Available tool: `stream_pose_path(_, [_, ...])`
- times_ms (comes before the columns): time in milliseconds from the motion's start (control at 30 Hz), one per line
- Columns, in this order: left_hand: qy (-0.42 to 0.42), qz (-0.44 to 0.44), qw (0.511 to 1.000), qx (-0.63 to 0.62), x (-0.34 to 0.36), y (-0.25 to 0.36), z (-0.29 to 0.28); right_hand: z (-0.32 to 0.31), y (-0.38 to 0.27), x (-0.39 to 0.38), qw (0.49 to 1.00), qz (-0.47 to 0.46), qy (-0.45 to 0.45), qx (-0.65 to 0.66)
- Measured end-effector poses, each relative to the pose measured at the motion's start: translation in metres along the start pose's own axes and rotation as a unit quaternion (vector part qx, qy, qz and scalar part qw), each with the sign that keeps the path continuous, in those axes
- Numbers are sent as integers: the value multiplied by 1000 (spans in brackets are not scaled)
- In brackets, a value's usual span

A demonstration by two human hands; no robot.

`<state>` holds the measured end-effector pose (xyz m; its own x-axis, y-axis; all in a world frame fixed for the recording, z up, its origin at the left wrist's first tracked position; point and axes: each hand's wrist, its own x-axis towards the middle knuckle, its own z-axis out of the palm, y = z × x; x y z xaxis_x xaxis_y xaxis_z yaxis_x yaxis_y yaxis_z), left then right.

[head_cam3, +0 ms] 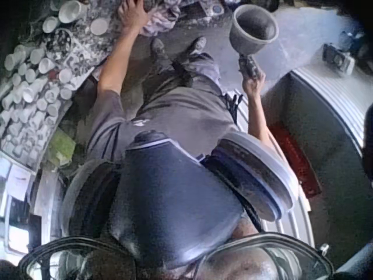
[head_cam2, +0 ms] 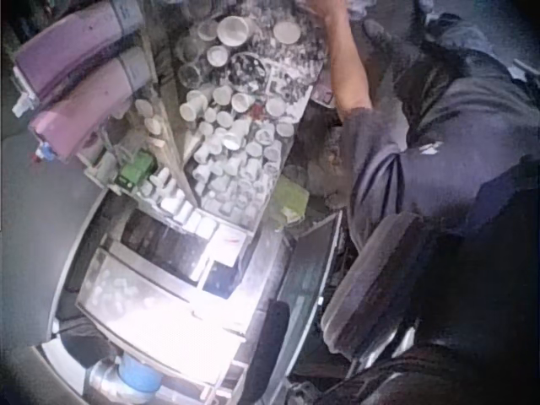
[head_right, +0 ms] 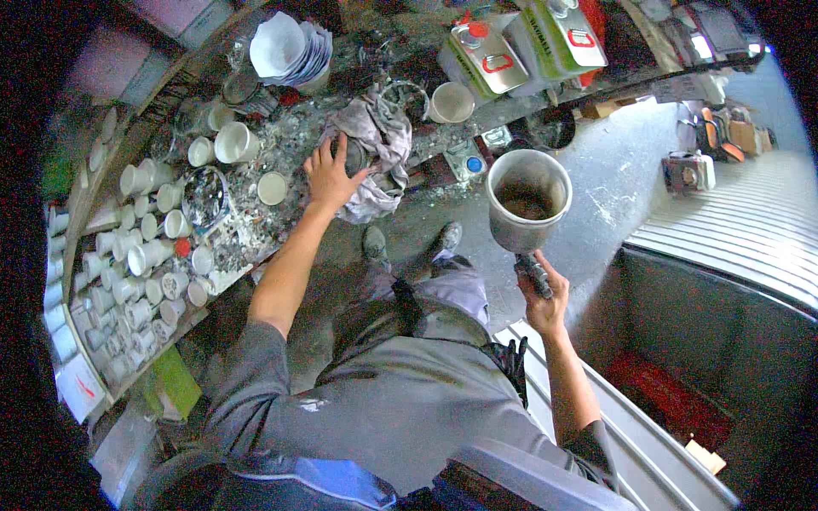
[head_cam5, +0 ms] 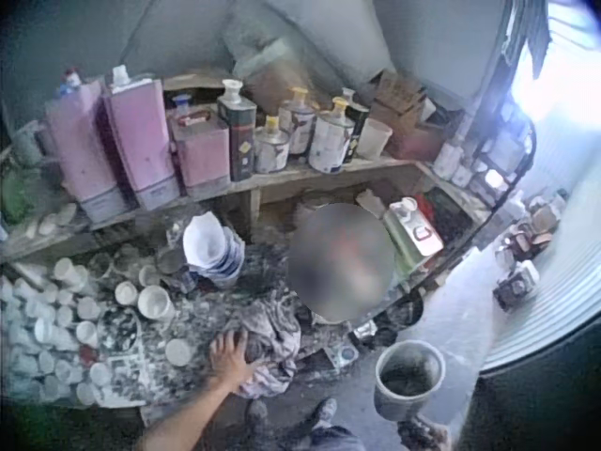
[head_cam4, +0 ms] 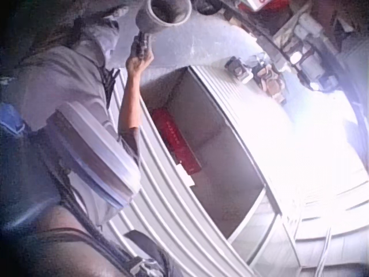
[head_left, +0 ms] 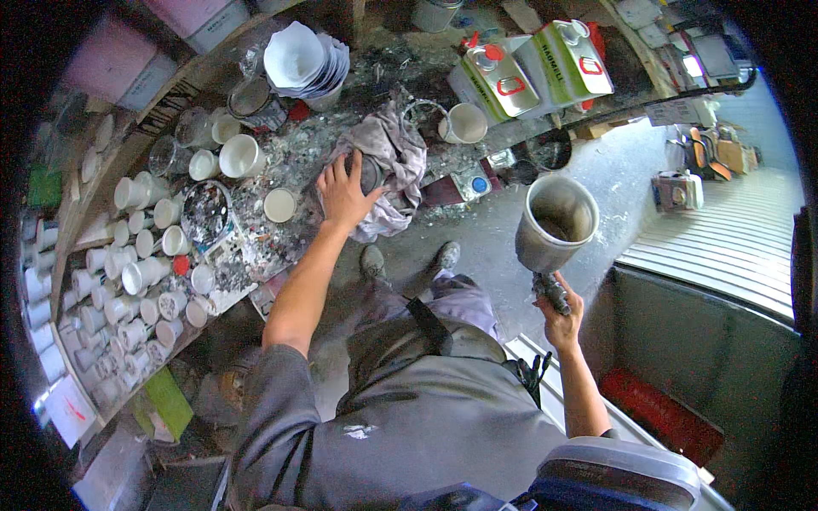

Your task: The person sprays a car bumper with a spray gun, then moves to a workbench to mix paint. They pour liquids from several cans into a container, wipe the spray gun, and continue mixing.

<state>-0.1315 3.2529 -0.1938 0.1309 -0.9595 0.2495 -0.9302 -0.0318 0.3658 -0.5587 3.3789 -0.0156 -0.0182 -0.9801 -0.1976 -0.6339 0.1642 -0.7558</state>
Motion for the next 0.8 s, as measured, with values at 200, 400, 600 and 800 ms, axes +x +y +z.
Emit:
stream_pose_path(200, [-104, 11, 994, 29, 2, -6, 0, 12, -18, -21, 999, -12, 28, -38])
stream_pose_path(400, [-81, 9, 997, 7, 2, -20, 3, 26, -24, -22, 999, 2, 46, -9])
stream_pose_path(600, [-142, 7, 990, 0, 15, -29, 4, 31, -32, -30, 996, 77, 40, -28])
stream_pose_path(800, [26, 64, 995, 69, 68, -78, -14, 36, -38, -28, 998, -9, 39, -46])
